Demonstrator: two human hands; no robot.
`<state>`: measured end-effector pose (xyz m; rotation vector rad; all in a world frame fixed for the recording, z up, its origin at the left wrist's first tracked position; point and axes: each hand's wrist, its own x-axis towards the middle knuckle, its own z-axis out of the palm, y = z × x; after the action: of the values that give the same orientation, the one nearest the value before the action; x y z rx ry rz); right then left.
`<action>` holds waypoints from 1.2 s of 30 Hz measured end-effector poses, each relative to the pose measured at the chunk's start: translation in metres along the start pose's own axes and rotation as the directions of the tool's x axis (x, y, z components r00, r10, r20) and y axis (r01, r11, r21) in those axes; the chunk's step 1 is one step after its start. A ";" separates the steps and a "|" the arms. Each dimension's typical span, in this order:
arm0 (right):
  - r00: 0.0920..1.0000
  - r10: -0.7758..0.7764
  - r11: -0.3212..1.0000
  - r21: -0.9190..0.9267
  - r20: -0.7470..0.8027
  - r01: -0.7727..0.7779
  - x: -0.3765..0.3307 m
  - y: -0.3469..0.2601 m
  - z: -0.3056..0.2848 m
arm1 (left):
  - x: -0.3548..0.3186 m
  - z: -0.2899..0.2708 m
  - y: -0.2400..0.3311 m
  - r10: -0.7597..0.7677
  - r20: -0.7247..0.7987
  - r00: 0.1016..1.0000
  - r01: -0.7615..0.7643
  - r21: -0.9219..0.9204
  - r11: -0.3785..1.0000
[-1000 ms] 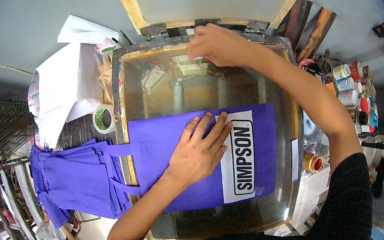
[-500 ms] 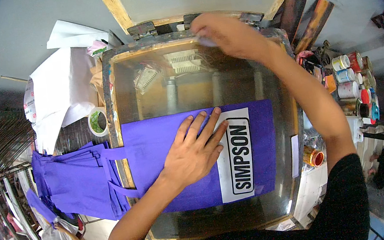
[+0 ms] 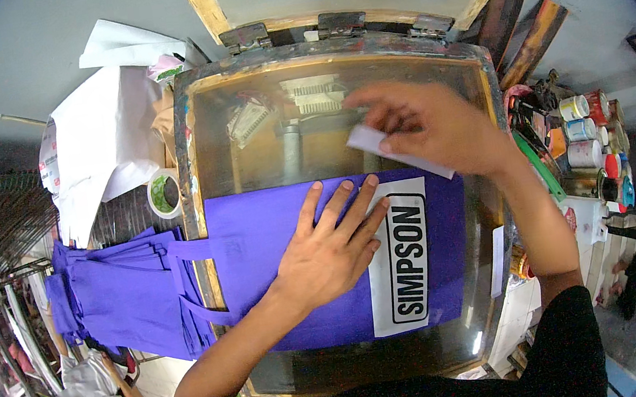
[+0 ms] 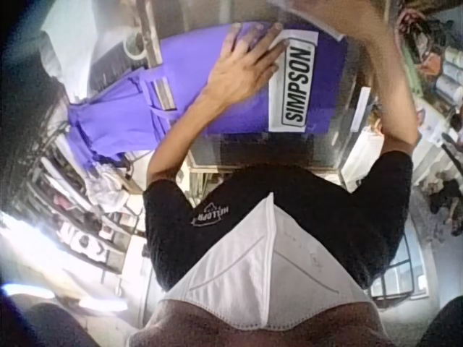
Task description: The person positions a paper stencil on a purple tote bag, lowers the screen-printing frame over it, and then lifts the frame to check the alignment before removing the stencil.
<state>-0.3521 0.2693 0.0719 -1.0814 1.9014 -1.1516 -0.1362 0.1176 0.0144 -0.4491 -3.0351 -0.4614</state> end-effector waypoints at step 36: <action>0.994 -0.001 0.941 -0.337 -0.107 -0.036 0.029 0.009 0.071 | -0.005 0.006 -0.003 -0.005 -0.004 1.000 0.005 -0.014 1.000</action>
<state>-0.3077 0.2201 0.0319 -1.1996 2.2459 -0.9050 -0.1323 0.1154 0.0080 -0.4410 -3.0314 -0.4829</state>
